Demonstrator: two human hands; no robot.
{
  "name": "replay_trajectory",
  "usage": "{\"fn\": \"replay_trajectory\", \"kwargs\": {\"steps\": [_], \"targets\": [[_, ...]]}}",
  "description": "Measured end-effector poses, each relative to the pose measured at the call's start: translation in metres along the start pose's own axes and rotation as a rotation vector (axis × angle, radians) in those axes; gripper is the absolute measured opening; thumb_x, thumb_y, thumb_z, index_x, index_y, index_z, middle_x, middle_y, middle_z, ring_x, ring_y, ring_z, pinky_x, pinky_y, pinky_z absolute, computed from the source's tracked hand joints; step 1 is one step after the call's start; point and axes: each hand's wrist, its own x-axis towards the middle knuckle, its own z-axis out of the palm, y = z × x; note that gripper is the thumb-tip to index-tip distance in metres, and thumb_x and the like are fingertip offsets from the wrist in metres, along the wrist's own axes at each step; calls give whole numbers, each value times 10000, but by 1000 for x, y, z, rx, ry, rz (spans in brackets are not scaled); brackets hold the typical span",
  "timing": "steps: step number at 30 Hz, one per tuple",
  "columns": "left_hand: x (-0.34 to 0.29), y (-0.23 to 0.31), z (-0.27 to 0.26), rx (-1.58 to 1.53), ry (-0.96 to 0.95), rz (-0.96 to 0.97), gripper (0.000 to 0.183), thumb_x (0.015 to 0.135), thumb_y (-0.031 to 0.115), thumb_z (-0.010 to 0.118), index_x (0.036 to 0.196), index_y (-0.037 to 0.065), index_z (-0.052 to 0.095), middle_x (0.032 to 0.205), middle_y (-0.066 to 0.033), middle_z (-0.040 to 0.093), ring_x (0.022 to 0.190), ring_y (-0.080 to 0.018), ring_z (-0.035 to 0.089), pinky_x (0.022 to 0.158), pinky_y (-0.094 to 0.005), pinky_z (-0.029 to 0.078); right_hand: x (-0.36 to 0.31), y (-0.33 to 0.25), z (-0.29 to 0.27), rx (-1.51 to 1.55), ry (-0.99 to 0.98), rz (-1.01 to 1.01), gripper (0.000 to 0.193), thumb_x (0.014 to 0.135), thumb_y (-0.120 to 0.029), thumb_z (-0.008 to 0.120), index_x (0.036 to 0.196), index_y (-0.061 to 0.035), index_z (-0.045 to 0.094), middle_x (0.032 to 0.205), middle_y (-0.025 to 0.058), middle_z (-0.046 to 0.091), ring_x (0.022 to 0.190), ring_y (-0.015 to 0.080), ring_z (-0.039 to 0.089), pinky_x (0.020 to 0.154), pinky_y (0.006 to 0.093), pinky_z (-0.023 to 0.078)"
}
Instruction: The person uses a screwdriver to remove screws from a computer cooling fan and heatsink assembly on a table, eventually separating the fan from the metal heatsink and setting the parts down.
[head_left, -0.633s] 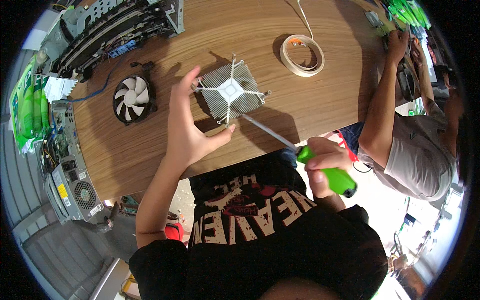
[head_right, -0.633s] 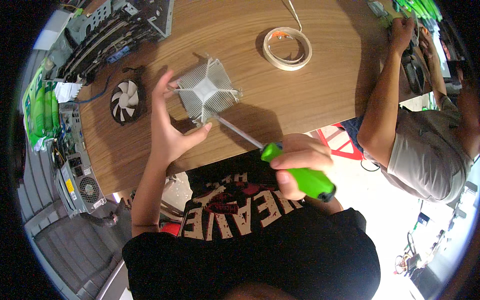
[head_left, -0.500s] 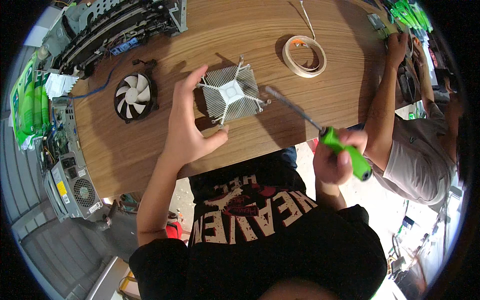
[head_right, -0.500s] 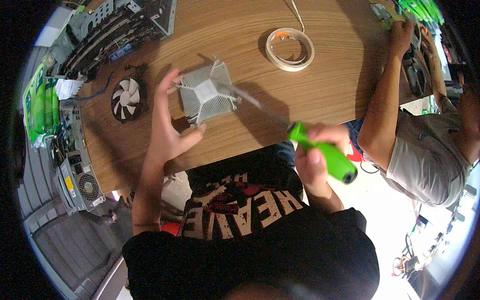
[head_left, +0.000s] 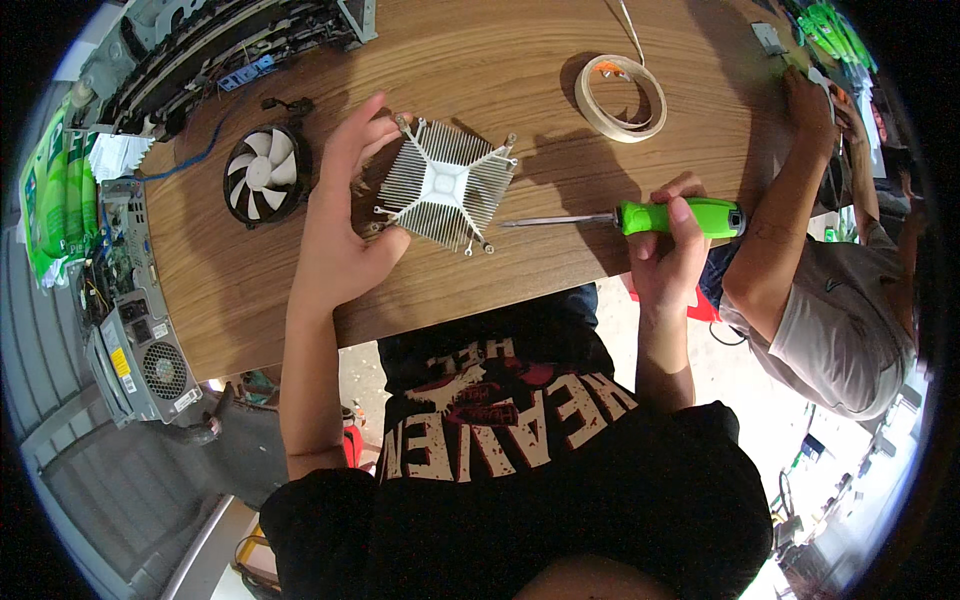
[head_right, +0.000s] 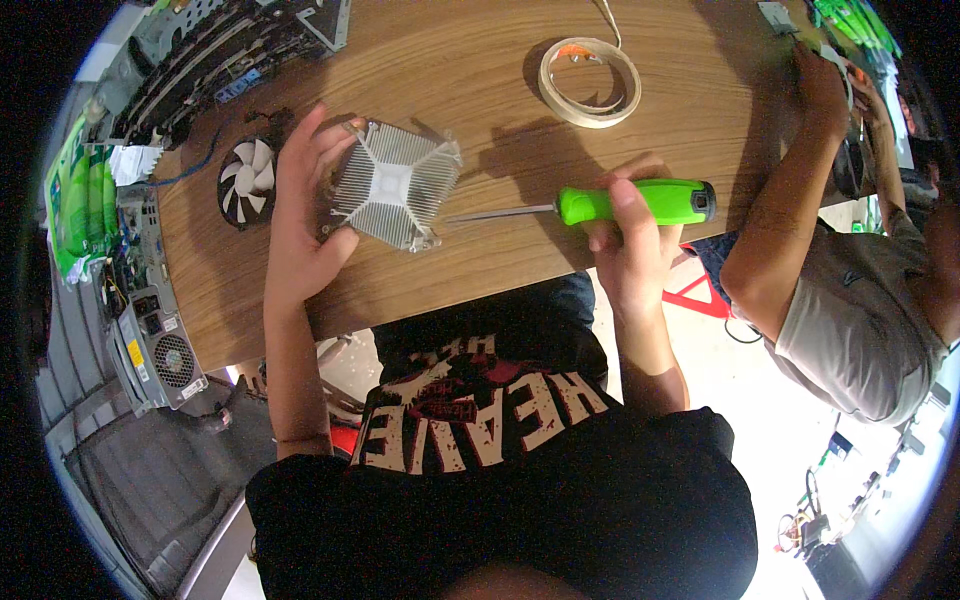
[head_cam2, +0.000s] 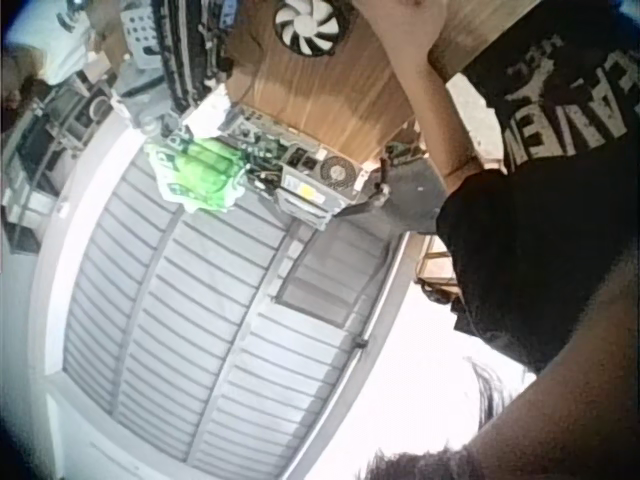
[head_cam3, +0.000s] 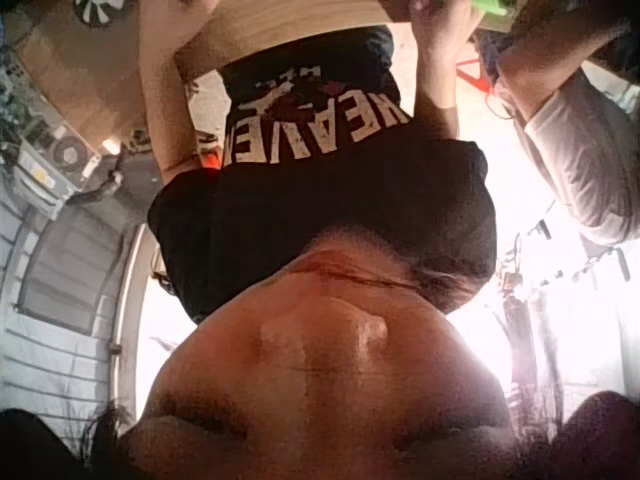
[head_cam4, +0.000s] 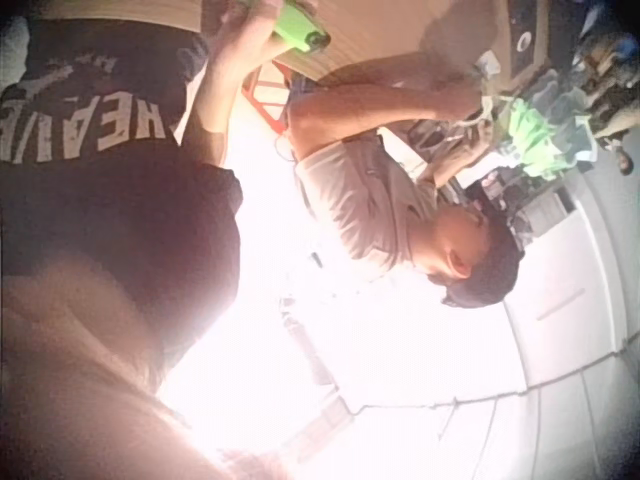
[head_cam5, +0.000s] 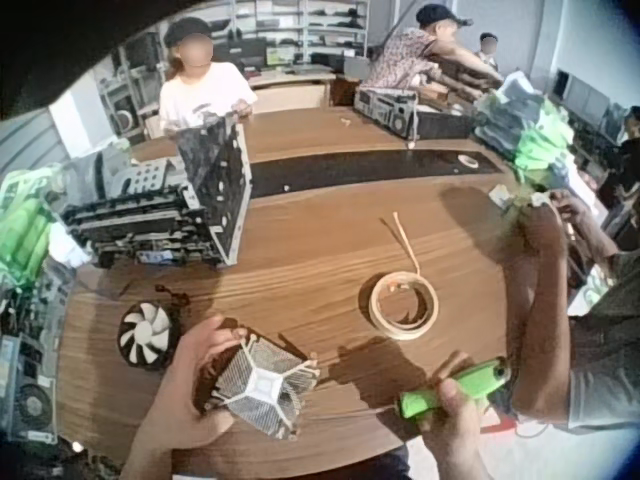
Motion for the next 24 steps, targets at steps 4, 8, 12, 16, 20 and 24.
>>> {"fn": "replay_trajectory", "kwargs": {"steps": [4,8,12,16,20,24], "targets": [[1,-3,1,-21,14,28,849,591,-37,519,1414,5,318,1321,-151,462,1267,-287,465,1091,-392,330,-1,0,12,-53,20,-26,226,863,-232,573,903,-32,476,757,46,474,415,75,352,374,189,290],[1,-5,0,-22,-3,-1,888,568,55,515,1417,-14,265,1342,-157,432,1271,-300,440,1111,-431,283,1,1,5,52,-36,8,141,877,-135,593,914,-14,530,818,73,544,499,104,448,415,213,351],[2,-1,0,-8,-2,-34,891,568,61,523,1418,-13,266,1332,-156,439,1271,-310,441,1109,-433,282,5,1,2,-23,87,-12,202,899,-238,562,944,-55,492,736,28,466,455,97,372,457,228,336],[2,-3,1,-70,20,-5,829,584,-48,504,1395,-5,335,1257,-164,506,1242,-267,479,1094,-379,310,5,-1,-9,44,48,-26,176,906,-229,546,916,-67,479,672,23,451,436,82,345,465,226,339],[1,-5,1,-71,4,0,818,585,-51,501,1386,-3,345,1268,-170,500,1243,-268,480,1092,-378,316,-2,-4,-8,49,-29,-40,186,894,-224,553,903,-65,456,670,33,467,399,75,337,419,209,327],[2,-1,2,-65,20,17,811,586,-50,503,1381,0,352,1279,-170,494,1244,-272,480,1093,-380,319,-6,0,2,-5,-35,-28,217,884,-231,572,921,-52,455,694,37,479,405,78,356,390,203,309]]}}
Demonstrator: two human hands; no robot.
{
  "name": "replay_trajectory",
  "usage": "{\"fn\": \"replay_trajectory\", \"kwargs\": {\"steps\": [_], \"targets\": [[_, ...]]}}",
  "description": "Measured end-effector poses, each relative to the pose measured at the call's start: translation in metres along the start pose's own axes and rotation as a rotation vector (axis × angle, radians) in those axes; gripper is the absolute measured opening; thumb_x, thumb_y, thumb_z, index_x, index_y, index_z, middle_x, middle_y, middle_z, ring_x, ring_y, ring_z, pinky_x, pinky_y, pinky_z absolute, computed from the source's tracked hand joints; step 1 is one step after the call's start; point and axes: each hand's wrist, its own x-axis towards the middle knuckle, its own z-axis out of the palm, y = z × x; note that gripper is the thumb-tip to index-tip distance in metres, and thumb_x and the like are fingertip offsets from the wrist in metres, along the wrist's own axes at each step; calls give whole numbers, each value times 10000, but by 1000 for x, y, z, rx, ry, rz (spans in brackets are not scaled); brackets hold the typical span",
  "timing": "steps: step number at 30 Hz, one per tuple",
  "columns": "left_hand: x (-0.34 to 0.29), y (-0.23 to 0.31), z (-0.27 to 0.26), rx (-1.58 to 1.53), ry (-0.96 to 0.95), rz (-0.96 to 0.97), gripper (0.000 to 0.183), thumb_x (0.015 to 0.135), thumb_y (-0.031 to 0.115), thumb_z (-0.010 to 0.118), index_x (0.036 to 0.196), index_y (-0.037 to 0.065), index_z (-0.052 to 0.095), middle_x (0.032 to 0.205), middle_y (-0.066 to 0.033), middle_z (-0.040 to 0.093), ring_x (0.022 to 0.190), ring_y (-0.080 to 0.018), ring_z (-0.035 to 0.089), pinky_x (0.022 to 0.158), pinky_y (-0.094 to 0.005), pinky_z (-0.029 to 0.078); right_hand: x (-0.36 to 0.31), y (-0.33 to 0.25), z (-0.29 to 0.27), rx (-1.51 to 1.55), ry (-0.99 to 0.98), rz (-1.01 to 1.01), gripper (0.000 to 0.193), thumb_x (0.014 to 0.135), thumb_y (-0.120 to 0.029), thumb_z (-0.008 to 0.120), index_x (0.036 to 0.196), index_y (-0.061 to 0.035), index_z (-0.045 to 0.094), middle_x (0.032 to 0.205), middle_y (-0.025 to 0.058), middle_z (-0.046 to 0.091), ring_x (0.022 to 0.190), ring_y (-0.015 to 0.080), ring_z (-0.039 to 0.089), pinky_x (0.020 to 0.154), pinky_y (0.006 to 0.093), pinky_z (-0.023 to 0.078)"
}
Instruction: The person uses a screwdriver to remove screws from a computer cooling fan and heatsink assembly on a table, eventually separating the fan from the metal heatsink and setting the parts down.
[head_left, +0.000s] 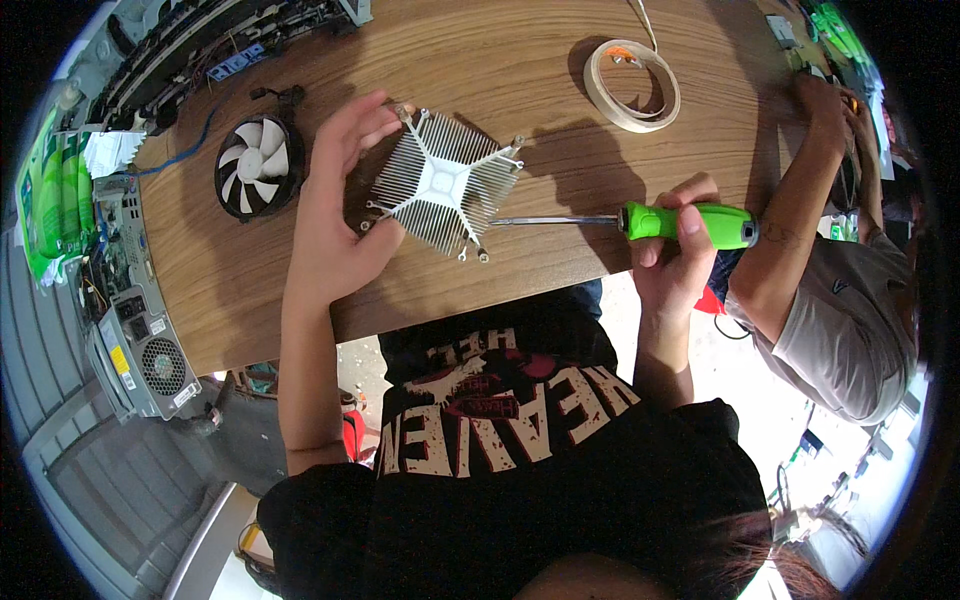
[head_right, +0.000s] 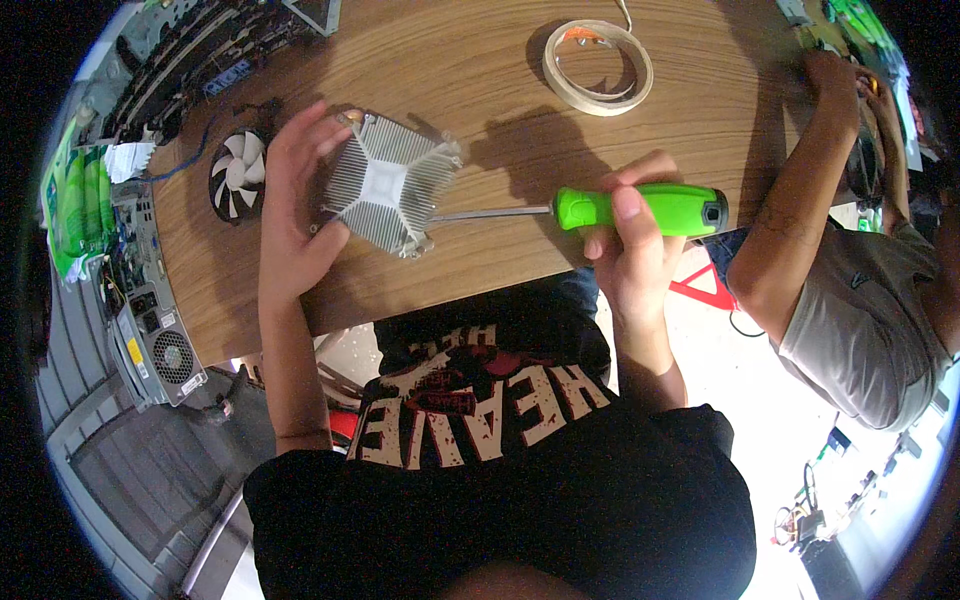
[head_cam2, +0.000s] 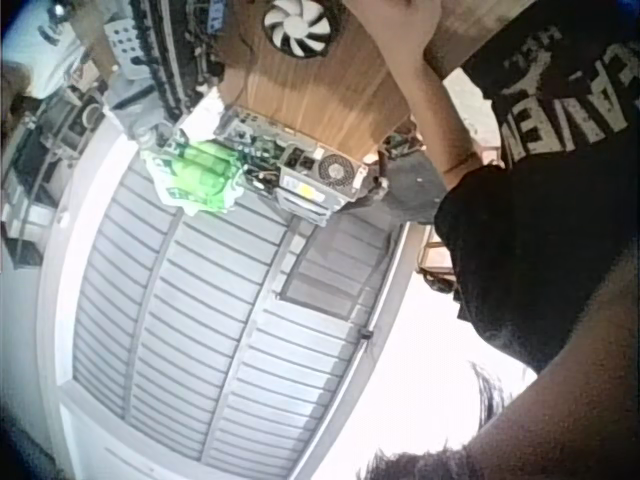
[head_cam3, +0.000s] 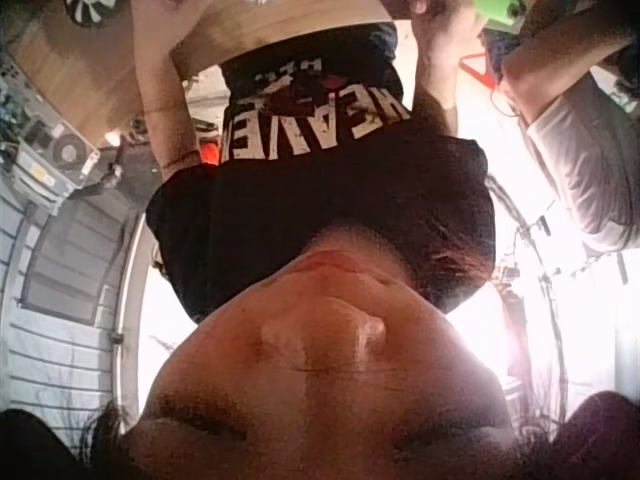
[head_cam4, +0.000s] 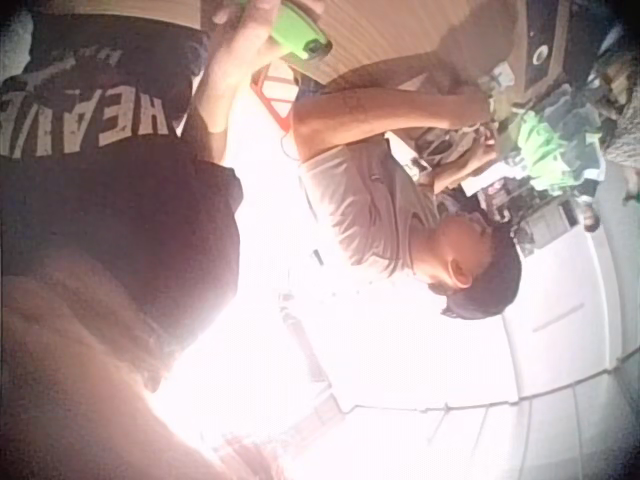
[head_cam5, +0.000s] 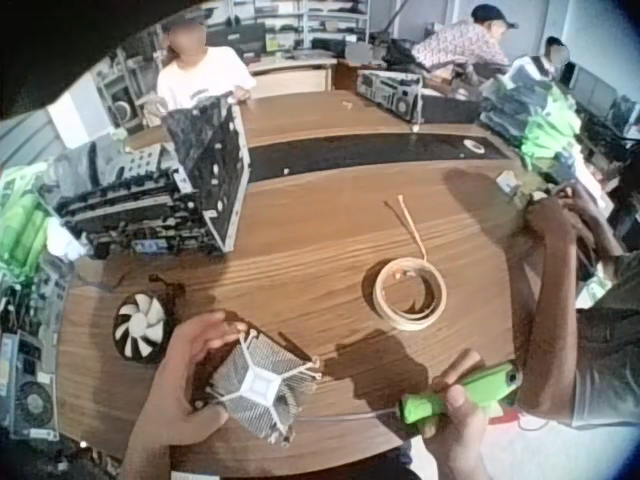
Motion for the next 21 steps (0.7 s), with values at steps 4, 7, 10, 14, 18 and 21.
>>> {"fn": "replay_trajectory", "kwargs": {"steps": [4,7,10,14,18,21], "targets": [[0,0,-1,-4,-9,-21,792,590,-49,503,1367,0,357,1292,-163,492,1251,-284,479,1092,-386,327,2,2,10,25,80,-73,256,885,-264,582,939,-46,461,629,26,445,407,83,352,415,208,315],[-1,2,-1,4,-16,-24,777,594,-49,503,1356,0,361,1316,-162,485,1259,-290,476,1089,-386,333,-3,-4,2,-2,-95,-140,280,877,-274,594,945,-31,473,624,29,439,404,104,378,430,205,347],[-2,0,-3,4,-21,-38,770,595,-51,502,1351,3,365,1336,-163,480,1266,-293,473,1089,-385,336,-11,-14,5,-174,-50,-175,284,835,-208,665,920,28,532,728,107,565,447,129,527,410,230,429],[-2,-1,0,-45,-6,-27,770,596,-61,498,1352,6,367,1334,-162,485,1269,-299,474,1093,-383,332,-13,-22,6,-147,-120,-296,325,858,-254,667,932,22,512,715,117,584,462,130,547,429,227,438],[-3,-2,0,-4,2,9,766,599,-65,496,1351,4,370,1335,-164,482,1274,-295,471,1094,-376,330,-16,-26,9,-345,-137,-336,331,860,-256,670,944,12,494,712,112,587,469,126,546,448,225,440],[-4,-1,-1,13,-7,-4,763,600,-65,502,1349,4,377,1334,-160,483,1276,-287,472,1092,-370,332,-18,-25,3,-255,-210,-316,322,856,-241,676,947,8,493,723,109,595,481,122,551,462,227,447]]}}
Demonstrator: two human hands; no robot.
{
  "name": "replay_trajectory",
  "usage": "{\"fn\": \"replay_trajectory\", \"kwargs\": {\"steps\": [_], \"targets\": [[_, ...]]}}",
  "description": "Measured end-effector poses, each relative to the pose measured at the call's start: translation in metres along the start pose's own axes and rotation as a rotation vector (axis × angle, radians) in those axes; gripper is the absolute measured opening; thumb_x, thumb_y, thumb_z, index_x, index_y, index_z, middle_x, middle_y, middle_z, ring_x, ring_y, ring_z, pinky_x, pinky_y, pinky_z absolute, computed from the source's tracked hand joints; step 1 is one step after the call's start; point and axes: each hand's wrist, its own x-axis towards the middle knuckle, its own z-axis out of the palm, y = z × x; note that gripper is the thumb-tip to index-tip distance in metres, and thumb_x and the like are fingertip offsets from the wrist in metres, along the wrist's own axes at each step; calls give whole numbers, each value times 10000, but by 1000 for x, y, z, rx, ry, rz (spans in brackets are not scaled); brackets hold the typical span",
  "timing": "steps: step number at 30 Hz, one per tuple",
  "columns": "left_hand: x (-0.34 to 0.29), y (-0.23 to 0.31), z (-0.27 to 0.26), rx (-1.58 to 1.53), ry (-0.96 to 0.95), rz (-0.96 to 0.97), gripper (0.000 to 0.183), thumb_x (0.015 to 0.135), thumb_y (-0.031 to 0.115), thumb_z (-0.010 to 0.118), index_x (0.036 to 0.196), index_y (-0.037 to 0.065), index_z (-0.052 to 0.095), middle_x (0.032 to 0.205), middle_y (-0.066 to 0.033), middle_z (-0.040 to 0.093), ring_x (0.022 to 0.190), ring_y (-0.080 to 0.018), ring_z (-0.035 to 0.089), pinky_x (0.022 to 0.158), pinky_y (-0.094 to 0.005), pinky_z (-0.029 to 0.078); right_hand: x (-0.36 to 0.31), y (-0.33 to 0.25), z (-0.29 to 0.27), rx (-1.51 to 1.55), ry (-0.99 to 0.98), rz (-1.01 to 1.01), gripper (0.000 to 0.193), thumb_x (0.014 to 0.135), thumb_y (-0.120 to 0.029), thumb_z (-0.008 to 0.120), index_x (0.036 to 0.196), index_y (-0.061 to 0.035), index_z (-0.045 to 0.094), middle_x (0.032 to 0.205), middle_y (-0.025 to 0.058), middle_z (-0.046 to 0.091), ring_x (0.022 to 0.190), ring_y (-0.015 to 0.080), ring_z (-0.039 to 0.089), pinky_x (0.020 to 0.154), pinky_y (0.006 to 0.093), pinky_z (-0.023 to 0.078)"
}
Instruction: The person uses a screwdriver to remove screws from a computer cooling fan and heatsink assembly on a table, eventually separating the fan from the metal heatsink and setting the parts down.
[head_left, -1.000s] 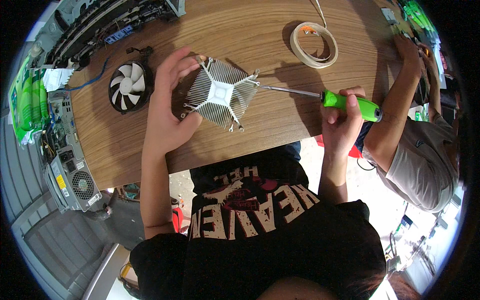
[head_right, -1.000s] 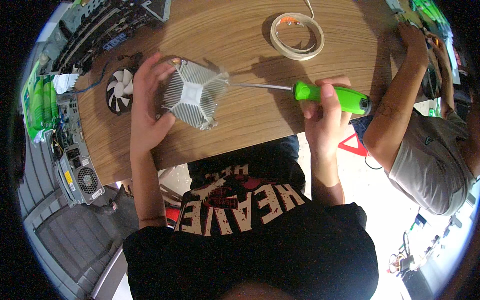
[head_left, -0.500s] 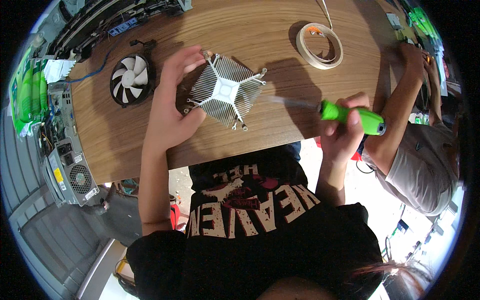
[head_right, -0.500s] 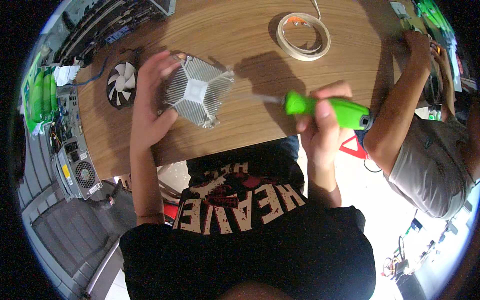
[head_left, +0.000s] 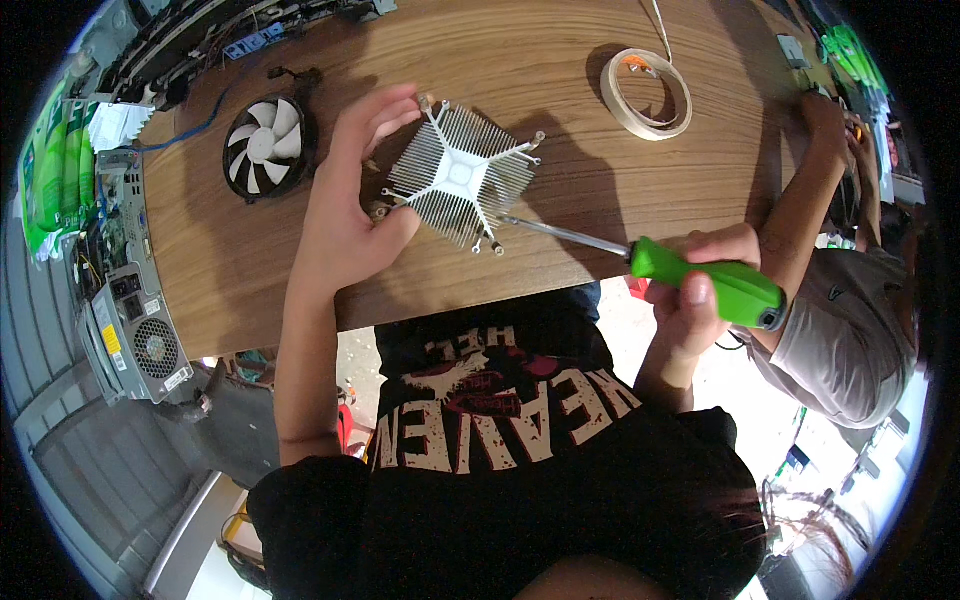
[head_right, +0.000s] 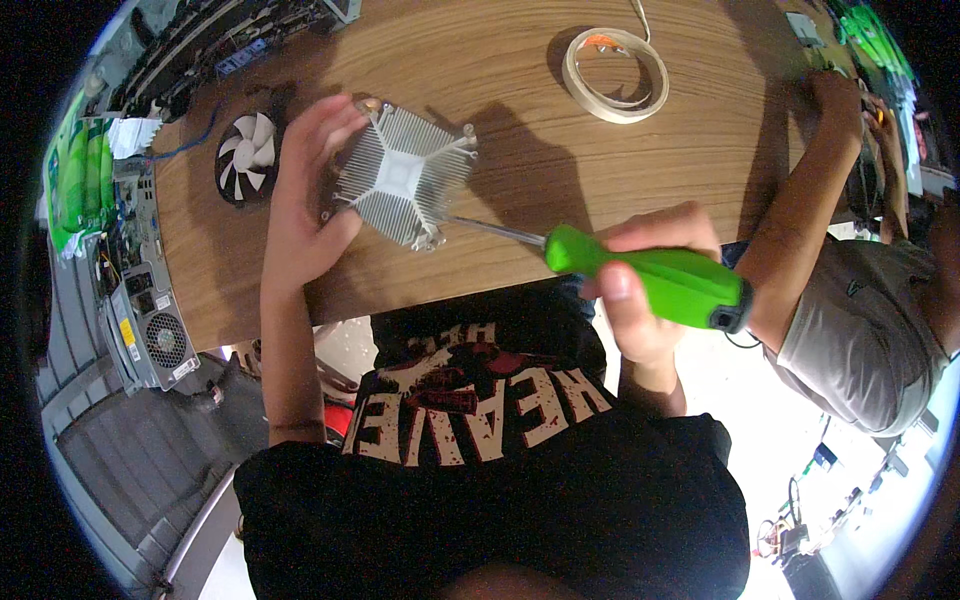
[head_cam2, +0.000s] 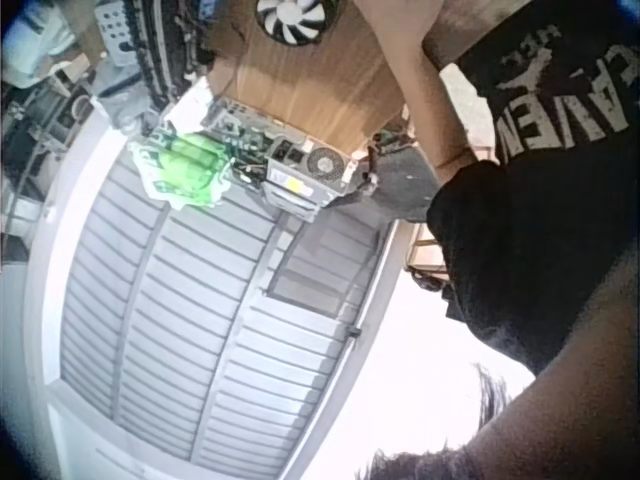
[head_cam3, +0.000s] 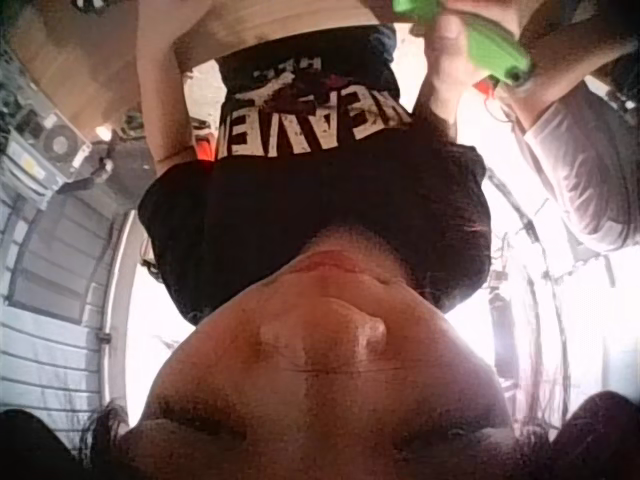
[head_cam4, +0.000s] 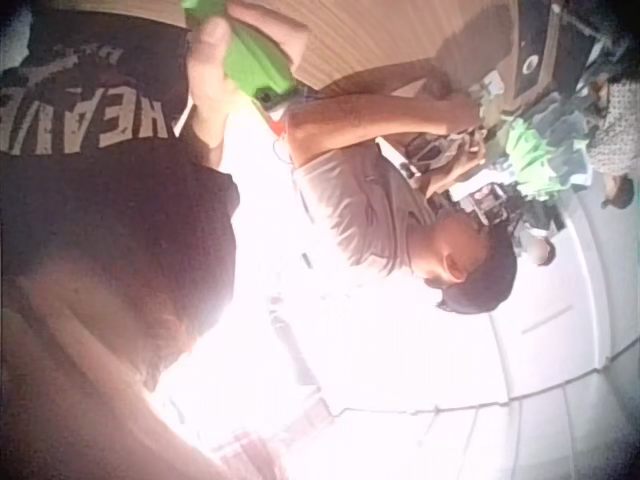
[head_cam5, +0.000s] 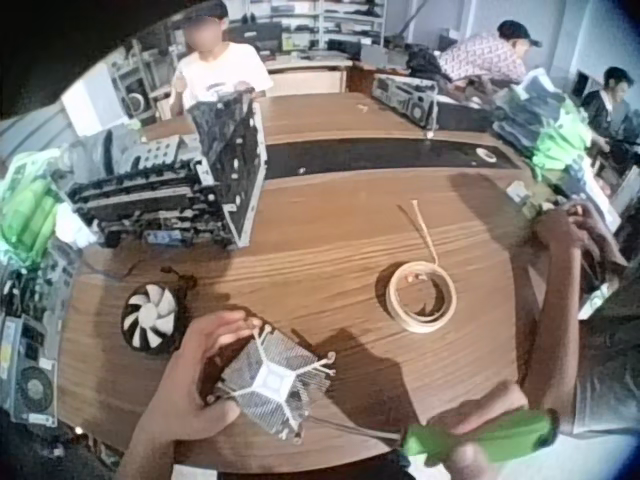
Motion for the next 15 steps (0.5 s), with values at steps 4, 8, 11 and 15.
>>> {"fn": "replay_trajectory", "kwargs": {"steps": [4,8,11,15], "targets": [[0,-1,0,23,14,5,758,601,-67,506,1346,10,387,1320,-156,497,1272,-280,480,1089,-368,335,0,1,4,-207,73,-100,329,845,-234,683,947,8,486,680,113,595,487,123,554,452,228,449],[1,-2,1,19,11,7,755,602,-64,512,1343,15,392,1307,-156,511,1269,-280,485,1084,-368,340,-5,-2,5,6,31,-11,342,848,-224,682,967,15,469,673,126,598,482,127,553,445,232,453],[-1,0,1,27,19,-1,755,601,-59,519,1341,13,392,1292,-157,525,1263,-280,489,1080,-370,345,-4,-2,8,-32,98,-54,354,852,-232,679,969,22,463,685,138,607,481,130,554,446,231,454],[2,2,0,66,-2,14,753,598,-59,526,1336,21,400,1284,-158,533,1258,-286,493,1077,-370,347,-6,-3,-1,-140,5,-26,365,852,-251,686,957,17,461,697,116,607,483,128,554,450,237,455]]}}
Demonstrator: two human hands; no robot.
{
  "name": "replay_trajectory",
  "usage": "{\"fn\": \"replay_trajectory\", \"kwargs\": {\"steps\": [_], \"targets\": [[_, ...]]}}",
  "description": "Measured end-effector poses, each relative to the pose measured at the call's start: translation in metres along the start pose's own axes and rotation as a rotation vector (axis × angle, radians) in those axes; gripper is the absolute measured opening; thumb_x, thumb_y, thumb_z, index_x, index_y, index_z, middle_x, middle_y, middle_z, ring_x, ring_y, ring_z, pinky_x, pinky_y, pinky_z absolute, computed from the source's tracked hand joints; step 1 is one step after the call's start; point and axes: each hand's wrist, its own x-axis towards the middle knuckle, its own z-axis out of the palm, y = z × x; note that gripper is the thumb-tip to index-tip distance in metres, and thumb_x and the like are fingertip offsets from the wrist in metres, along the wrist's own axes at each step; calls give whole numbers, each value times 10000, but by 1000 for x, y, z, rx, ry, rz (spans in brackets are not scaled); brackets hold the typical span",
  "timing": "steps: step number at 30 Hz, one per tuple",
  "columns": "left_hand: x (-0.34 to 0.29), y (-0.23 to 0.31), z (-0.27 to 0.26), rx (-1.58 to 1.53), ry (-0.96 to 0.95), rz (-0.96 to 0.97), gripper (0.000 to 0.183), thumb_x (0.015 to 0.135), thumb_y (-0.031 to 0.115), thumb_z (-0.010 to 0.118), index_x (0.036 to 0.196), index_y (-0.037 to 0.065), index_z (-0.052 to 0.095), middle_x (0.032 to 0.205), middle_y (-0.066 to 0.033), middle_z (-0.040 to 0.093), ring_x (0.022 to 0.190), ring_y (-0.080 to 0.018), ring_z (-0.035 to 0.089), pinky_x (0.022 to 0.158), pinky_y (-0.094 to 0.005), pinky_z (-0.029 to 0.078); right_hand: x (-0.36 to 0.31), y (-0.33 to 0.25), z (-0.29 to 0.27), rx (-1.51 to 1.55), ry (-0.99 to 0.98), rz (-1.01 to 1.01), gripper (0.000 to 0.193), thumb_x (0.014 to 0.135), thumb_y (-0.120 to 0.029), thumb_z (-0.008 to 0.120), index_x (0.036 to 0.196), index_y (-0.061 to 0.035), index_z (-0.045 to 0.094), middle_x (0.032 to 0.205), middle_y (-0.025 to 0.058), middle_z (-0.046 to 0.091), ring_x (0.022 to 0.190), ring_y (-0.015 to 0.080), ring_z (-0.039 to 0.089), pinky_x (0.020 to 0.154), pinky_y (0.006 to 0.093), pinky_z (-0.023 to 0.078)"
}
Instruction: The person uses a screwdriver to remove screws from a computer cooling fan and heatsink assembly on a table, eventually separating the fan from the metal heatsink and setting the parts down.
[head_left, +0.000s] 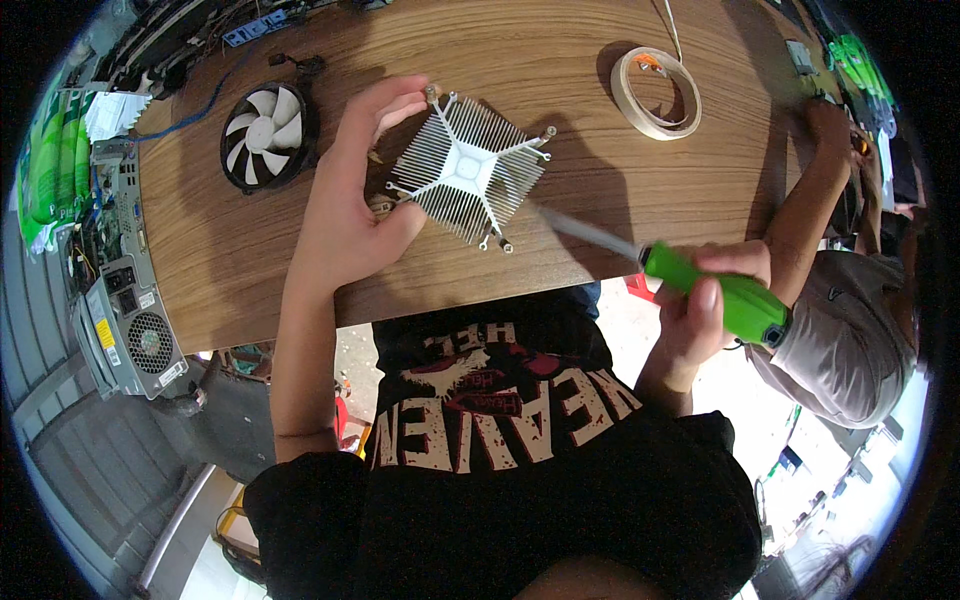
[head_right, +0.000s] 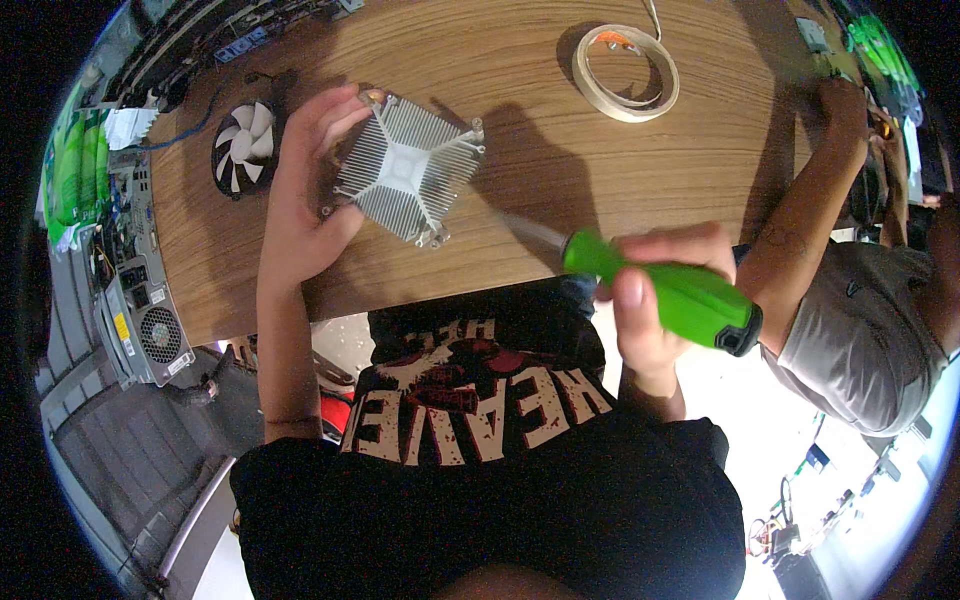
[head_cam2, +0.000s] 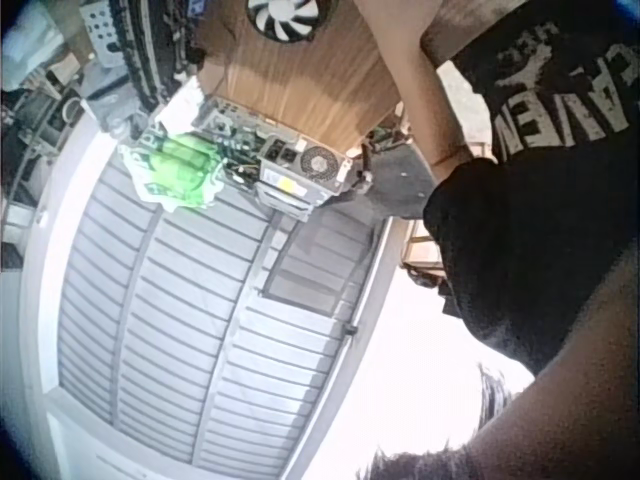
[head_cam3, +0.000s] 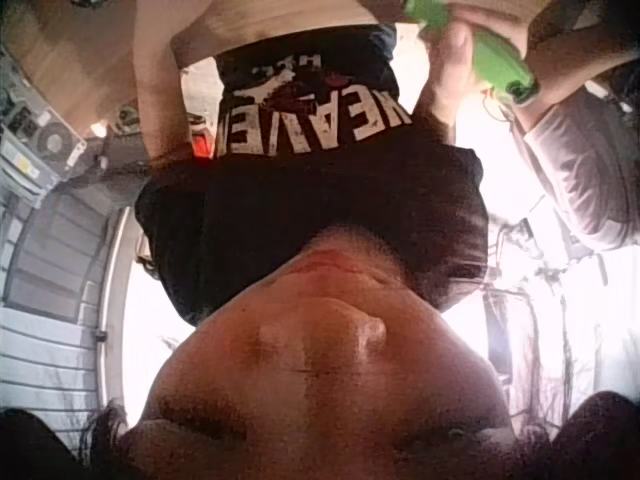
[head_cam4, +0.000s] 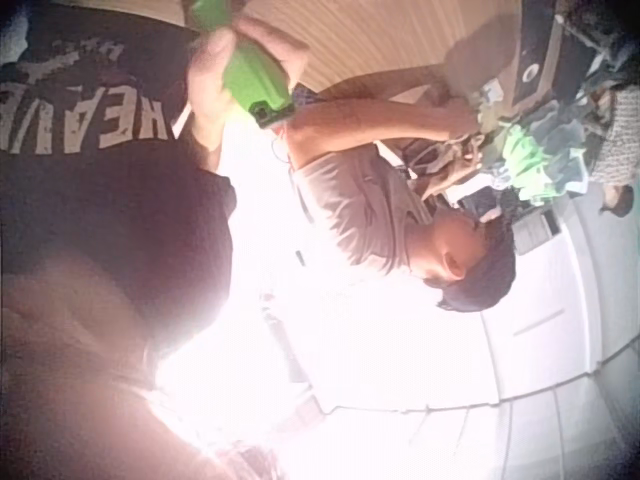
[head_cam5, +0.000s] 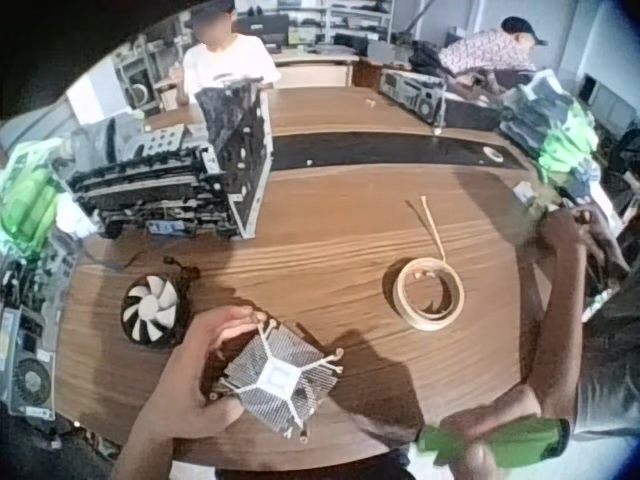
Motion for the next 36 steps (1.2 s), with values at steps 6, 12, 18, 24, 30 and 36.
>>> {"fn": "replay_trajectory", "kwargs": {"steps": [6,12,18,24,30,36], "targets": [[0,3,2,6,-6,14,728,589,-40,558,1303,46,446,1256,-154,542,1201,-299,515,1061,-376,363,34,-2,-24,337,-370,427,365,887,-366,613,906,-20,494,672,57,565,488,91,523,444,218,428],[-6,8,14,311,51,104,723,574,29,632,1276,51,461,1220,-153,528,1144,-345,511,1017,-408,390,31,6,-22,676,-958,437,327,870,-342,626,902,-34,521,639,11,535,487,106,490,441,257,396],[-6,5,23,508,169,133,772,549,84,722,1270,74,446,1200,-169,510,1114,-361,496,960,-438,408,-10,1,13,45,-314,-460,409,776,-211,777,1034,-21,523,617,70,559,474,206,523,457,354,435],[-8,7,24,511,213,76,782,549,61,742,1272,10,450,1188,-165,534,1134,-307,527,1000,-384,394,-10,1,31,-5,-301,-462,369,762,-184,785,999,-32,546,624,78,585,462,202,546,427,327,433],[-7,7,25,514,222,101,776,549,60,746,1266,10,454,1188,-162,538,1130,-306,534,997,-378,395,-18,22,30,25,-266,-508,311,788,-113,719,986,4,510,649,102,560,475,188,531,442,323,435],[-9,2,22,489,217,102,756,540,73,728,1242,58,448,1174,-161,513,1065,-349,506,897,-439,420,-18,20,-1,1,-257,-231,339,882,-275,670,1054,-76,456,708,118,579,546,191,549,506,304,457]]}}
